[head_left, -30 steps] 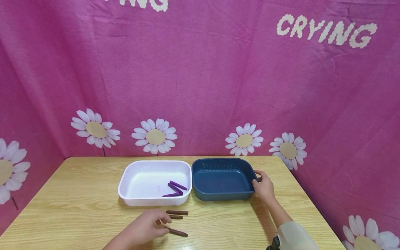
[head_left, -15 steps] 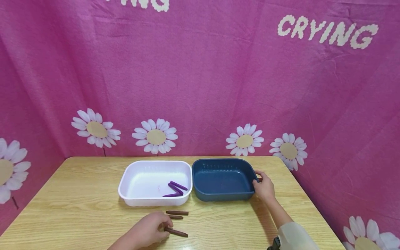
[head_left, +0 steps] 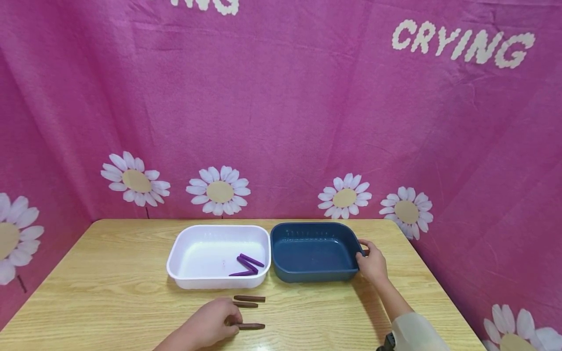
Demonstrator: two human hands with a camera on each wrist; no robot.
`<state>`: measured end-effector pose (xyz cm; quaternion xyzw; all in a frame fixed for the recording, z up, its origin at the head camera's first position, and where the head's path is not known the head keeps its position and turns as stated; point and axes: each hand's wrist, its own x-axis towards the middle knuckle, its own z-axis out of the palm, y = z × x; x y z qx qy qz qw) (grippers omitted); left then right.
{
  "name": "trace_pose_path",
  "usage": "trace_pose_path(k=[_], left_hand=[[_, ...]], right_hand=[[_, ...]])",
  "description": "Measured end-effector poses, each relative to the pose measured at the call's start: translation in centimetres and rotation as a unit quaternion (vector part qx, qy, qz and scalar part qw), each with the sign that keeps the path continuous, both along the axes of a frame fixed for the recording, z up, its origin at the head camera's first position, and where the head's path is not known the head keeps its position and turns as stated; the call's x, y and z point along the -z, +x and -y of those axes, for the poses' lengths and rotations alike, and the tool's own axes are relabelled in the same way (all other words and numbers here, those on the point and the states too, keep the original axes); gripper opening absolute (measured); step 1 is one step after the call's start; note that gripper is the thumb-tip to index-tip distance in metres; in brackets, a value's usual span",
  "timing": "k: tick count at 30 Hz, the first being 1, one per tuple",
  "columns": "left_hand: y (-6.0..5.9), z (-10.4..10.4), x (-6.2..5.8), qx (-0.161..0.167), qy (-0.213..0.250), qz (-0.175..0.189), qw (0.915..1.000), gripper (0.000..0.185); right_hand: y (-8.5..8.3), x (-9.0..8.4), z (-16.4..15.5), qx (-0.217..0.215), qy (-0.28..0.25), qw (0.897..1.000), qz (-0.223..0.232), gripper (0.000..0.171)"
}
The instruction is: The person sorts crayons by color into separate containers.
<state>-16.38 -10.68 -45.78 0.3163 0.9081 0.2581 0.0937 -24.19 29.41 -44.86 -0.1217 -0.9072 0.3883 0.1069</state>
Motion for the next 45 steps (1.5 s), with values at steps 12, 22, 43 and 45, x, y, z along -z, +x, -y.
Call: trace_pose_path(k=[12, 22, 43, 45], left_hand=[[0.2, 0.0, -0.1, 0.004, 0.015, -0.002, 0.9999, 0.006], [0.1, 0.0, -0.5, -0.003, 0.042, 0.007, 0.9991, 0.004], [-0.9, -0.2, -3.0, -0.009, 0.063, -0.036, 0.9973, 0.005], [-1.0, -0.2, -3.2, -0.012, 0.065, -0.033, 0.9972, 0.005]], right_hand=[[0.0, -0.3, 0.2, 0.003, -0.008, 1.0, 0.001, 0.043], [0.0, -0.2, 0.2, 0.0, -0.008, 1.0, 0.006, 0.044], [-0.1, 0.3, -0.1, 0.008, -0.003, 1.0, 0.001, 0.043], [-0.1, 0.3, -0.1, 0.008, -0.002, 1.0, 0.001, 0.043]])
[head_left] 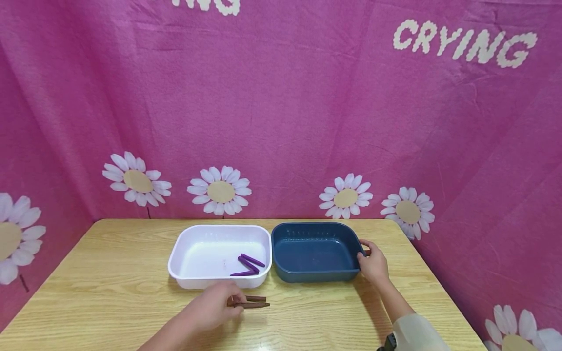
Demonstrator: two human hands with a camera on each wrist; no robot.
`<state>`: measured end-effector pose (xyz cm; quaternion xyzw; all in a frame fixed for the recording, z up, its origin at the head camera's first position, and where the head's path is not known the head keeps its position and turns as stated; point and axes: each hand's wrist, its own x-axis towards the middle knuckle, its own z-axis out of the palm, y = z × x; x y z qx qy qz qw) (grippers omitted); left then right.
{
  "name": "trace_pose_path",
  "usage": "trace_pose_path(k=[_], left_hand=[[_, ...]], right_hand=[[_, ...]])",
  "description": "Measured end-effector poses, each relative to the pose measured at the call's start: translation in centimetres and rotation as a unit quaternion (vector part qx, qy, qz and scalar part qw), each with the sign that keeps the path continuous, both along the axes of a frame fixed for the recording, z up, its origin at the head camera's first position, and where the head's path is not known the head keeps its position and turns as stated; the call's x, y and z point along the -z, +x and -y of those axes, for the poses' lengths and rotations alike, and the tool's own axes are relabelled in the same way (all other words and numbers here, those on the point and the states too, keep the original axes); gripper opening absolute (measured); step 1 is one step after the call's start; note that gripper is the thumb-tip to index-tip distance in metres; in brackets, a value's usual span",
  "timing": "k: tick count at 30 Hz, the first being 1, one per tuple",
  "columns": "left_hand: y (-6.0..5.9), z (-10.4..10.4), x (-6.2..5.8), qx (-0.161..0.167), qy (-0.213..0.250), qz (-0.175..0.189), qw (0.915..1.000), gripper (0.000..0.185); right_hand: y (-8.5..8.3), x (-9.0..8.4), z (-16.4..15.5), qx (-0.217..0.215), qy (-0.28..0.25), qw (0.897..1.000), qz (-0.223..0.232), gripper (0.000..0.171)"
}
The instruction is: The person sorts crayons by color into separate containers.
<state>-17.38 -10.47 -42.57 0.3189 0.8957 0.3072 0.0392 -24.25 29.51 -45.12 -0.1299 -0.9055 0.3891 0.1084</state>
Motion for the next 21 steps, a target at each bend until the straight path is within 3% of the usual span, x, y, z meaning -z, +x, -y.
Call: trace_pose_path(k=[9, 21], left_hand=[[-0.5, -0.1, -0.9, -0.013, 0.0, -0.029, 0.9995, 0.004], [-0.9, -0.4, -1.4, -0.025, 0.004, -0.041, 0.9988, 0.004]], right_hand=[[0.1, 0.0, 0.1, -0.002, -0.005, 1.0, 0.001, 0.043], [0.0, 0.1, 0.1, -0.002, -0.002, 1.0, -0.001, 0.043]])
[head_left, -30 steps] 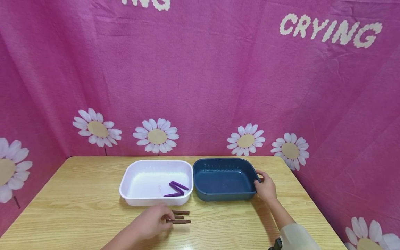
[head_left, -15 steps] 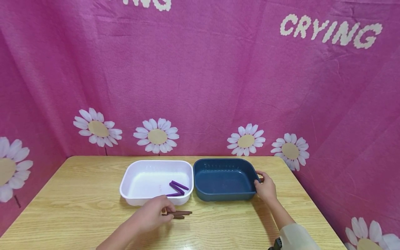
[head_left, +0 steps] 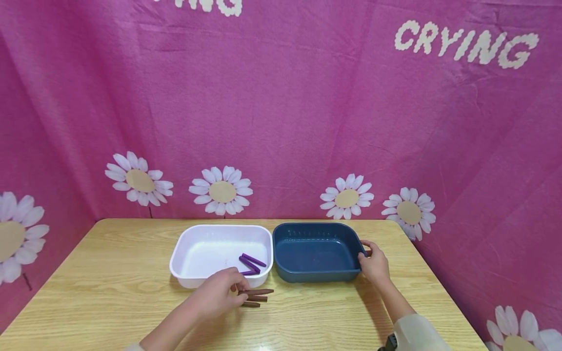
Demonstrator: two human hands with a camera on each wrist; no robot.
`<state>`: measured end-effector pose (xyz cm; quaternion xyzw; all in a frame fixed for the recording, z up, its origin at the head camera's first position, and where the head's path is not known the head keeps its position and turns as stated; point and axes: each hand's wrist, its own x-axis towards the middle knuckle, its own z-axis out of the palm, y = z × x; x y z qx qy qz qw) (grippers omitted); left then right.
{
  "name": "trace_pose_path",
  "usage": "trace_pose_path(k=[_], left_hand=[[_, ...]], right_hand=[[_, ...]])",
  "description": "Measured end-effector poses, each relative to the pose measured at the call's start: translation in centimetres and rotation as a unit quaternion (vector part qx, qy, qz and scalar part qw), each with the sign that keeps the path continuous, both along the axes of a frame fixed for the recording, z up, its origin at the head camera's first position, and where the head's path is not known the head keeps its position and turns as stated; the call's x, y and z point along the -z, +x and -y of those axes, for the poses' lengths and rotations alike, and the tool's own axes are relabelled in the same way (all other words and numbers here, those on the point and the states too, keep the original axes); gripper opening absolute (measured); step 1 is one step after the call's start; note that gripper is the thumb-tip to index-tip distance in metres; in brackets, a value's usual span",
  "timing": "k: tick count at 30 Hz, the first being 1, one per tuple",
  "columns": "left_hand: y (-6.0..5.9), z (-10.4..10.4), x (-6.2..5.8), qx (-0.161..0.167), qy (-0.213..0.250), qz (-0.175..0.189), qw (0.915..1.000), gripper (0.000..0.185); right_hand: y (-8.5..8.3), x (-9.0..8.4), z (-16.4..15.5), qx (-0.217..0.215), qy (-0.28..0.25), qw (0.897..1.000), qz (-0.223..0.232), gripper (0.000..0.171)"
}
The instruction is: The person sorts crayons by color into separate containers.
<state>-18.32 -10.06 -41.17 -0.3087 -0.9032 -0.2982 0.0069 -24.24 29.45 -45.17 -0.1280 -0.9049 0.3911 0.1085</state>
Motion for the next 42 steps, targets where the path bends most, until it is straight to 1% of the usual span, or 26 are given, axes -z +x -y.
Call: trace_pose_path(k=[4, 10, 18, 28, 38, 42], left_hand=[[-0.2, -0.2, -0.1, -0.006, -0.002, -0.005, 1.0, 0.005], [-0.4, -0.5, -0.6, 0.004, 0.006, -0.01, 0.9999, 0.007], [-1.0, -0.8, -1.1, 0.009, 0.014, 0.001, 0.9999, 0.005], [-1.6, -1.6, -1.6, -0.015, 0.011, 0.004, 0.9998, 0.005], [-2.6, -2.0, -1.9, -0.004, 0.027, -0.008, 0.9996, 0.006], [-3.0, -2.3, -2.0, -0.004, 0.028, -0.001, 0.9996, 0.006]], right_hand=[[0.0, 0.1, 0.0, 0.0, 0.0, 1.0, 0.002, 0.043], [0.1, 0.0, 0.0, -0.002, -0.004, 1.0, 0.004, 0.043], [0.0, -0.1, 0.1, -0.003, -0.005, 1.0, 0.0, 0.043], [0.0, 0.0, 0.0, -0.004, -0.004, 1.0, 0.003, 0.043], [-0.1, 0.1, -0.1, -0.004, -0.007, 1.0, 0.001, 0.043], [-0.1, 0.2, -0.1, -0.003, -0.01, 1.0, 0.001, 0.043]])
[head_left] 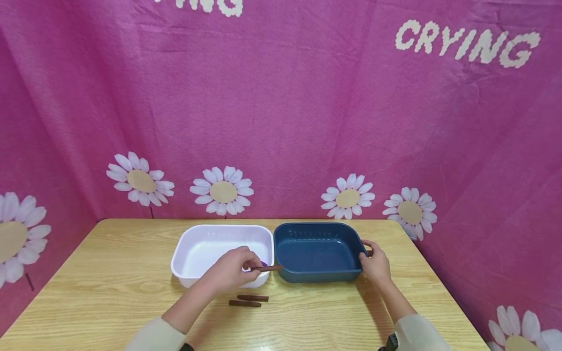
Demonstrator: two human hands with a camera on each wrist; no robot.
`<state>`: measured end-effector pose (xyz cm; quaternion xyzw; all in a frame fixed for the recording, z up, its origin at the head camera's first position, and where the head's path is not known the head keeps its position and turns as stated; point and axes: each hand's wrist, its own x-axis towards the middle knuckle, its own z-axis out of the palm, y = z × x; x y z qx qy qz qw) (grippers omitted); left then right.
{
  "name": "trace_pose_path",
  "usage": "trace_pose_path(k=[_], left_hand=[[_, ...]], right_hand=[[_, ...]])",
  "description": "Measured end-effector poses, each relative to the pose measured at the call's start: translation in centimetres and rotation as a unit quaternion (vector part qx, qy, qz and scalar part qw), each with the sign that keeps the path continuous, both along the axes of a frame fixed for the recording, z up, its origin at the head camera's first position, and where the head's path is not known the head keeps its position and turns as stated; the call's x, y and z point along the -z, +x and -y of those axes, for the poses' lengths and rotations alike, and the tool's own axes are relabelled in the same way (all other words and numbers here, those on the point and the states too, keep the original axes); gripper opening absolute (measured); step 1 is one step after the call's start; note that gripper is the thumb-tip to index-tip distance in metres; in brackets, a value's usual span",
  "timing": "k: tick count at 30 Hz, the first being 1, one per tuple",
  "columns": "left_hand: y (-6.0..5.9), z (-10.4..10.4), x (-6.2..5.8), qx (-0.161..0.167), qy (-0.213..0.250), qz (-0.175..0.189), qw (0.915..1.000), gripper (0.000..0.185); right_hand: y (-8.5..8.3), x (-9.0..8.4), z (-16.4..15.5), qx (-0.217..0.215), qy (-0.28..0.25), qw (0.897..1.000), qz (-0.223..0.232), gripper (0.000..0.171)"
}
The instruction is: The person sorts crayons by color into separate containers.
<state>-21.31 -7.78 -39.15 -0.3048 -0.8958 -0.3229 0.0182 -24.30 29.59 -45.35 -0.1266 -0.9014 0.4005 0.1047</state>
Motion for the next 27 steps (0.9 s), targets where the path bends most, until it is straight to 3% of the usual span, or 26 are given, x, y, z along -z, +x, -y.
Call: trace_pose_path(k=[19, 27], left_hand=[[-1.5, -2.0, -0.1, -0.015, -0.007, 0.023, 0.9996, 0.005], [-2.4, -3.1, 0.1, -0.011, -0.009, 0.006, 0.9999, 0.005]], right_hand=[[0.0, -0.1, 0.0, -0.003, -0.005, 1.0, 0.003, 0.043], [0.0, -0.2, 0.1, -0.001, -0.004, 1.0, 0.003, 0.043]])
